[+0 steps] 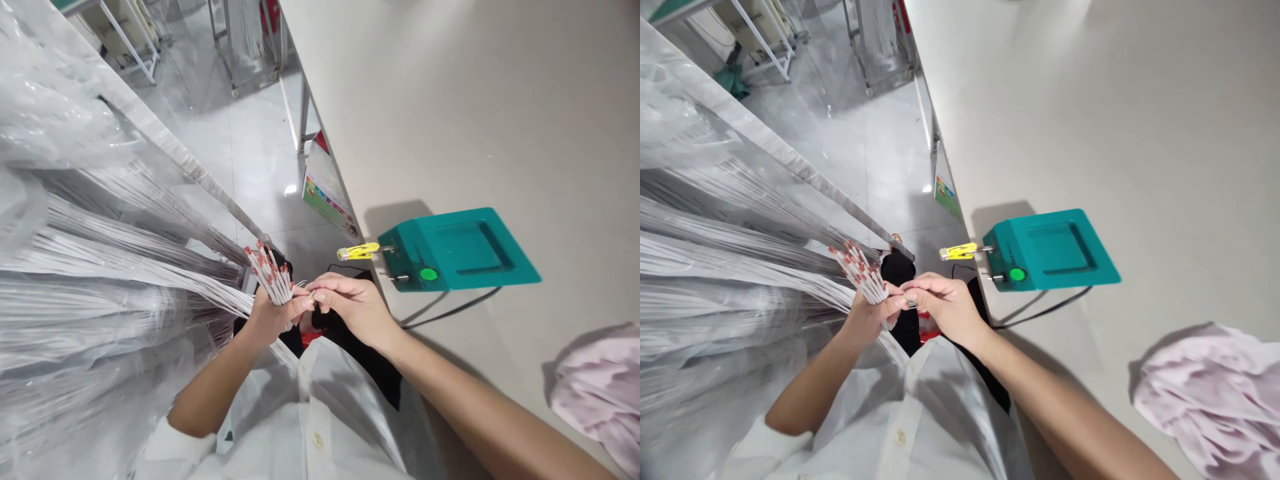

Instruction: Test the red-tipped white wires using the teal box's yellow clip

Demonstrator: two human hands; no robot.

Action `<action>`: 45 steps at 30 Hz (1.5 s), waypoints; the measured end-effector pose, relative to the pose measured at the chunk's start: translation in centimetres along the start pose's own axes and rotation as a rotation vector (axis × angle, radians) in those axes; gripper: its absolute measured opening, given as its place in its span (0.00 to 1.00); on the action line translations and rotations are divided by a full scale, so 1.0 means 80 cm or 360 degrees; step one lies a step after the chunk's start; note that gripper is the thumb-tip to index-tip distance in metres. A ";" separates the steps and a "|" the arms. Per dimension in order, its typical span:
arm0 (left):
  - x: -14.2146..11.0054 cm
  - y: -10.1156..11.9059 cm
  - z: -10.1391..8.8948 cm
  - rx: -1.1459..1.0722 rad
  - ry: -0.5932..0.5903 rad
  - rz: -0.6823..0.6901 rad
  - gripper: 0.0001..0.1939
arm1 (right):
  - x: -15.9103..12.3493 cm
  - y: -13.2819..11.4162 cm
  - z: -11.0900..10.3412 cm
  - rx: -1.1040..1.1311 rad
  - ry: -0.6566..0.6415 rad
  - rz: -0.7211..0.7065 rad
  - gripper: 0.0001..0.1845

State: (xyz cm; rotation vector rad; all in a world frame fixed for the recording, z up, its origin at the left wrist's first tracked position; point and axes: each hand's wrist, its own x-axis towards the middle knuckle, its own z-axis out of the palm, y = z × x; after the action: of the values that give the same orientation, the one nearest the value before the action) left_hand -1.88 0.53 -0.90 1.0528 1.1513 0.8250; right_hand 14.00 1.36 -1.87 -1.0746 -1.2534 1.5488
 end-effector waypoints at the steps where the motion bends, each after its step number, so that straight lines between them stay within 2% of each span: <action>1: 0.000 0.001 0.002 -0.0003 0.0051 -0.0004 0.13 | -0.001 0.001 0.002 -0.0088 0.0070 -0.0069 0.09; 4: -0.001 0.005 0.008 0.0041 0.0144 -0.0007 0.11 | -0.004 0.003 0.002 -0.0480 0.0205 -0.0399 0.08; 7: -0.001 0.009 0.010 0.0133 0.0160 -0.0013 0.10 | -0.005 0.003 -0.003 -0.0876 0.0208 -0.0697 0.09; 9: -0.001 0.007 0.010 0.0208 0.0172 -0.0004 0.09 | -0.005 0.003 -0.006 -0.1065 0.0191 -0.0771 0.10; 12: 0.000 -0.001 0.012 0.0305 0.0258 0.0040 0.09 | -0.005 0.002 -0.006 -0.1214 0.0156 -0.0713 0.12; 14: 0.000 -0.005 0.015 0.0344 0.0330 0.0073 0.08 | -0.004 0.000 -0.004 -0.1168 0.0144 -0.0626 0.13; 17: -0.001 -0.007 0.021 0.0376 0.0415 0.0108 0.08 | -0.002 -0.005 -0.001 -0.0882 0.0117 -0.0444 0.15; 20: -0.002 -0.002 0.024 0.0372 0.0475 0.0117 0.08 | 0.001 -0.010 -0.004 -0.0496 0.0020 -0.0126 0.15; 22: -0.002 0.001 0.022 0.0349 0.0442 0.0136 0.08 | 0.002 -0.014 -0.008 -0.0240 -0.0117 0.0113 0.16; 25: -0.003 0.004 0.017 0.0324 0.0239 0.0183 0.12 | 0.003 -0.021 -0.013 0.0021 -0.0291 0.0338 0.17; 28: -0.005 0.004 0.012 0.0370 0.0106 0.0224 0.14 | 0.002 -0.026 -0.012 0.0226 -0.0286 0.0468 0.16; 31: -0.007 -0.001 0.009 0.0419 0.0141 0.0275 0.12 | 0.001 -0.027 -0.008 0.0664 -0.0263 0.0774 0.13; 33: -0.008 -0.005 0.009 0.0432 0.0203 0.0305 0.08 | 0.002 -0.025 -0.005 0.0963 -0.0335 0.1010 0.12; 36: -0.009 -0.009 0.011 0.0431 0.0291 0.0320 0.05 | 0.001 -0.020 -0.004 0.1153 -0.0446 0.1191 0.13; 38: -0.008 -0.007 0.013 0.0410 0.0288 0.0287 0.07 | 0.000 -0.014 -0.005 0.1057 -0.0371 0.1152 0.12; 40: -0.007 -0.004 0.015 0.0370 0.0273 0.0226 0.10 | -0.002 -0.009 -0.006 0.0802 -0.0150 0.0960 0.13; 42: -0.007 0.000 0.018 0.0323 0.0318 0.0166 0.10 | -0.005 -0.006 -0.006 0.0476 0.0069 0.0680 0.15; 45: -0.007 0.002 0.022 0.0281 0.0424 0.0132 0.06 | -0.009 -0.005 -0.006 -0.0094 0.0166 0.0139 0.13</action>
State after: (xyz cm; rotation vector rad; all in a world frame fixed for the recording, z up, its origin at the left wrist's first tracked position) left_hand -0.28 -0.31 -0.47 1.1663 1.4332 0.9633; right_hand 14.70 0.81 -1.42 -1.2468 -1.2019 1.5082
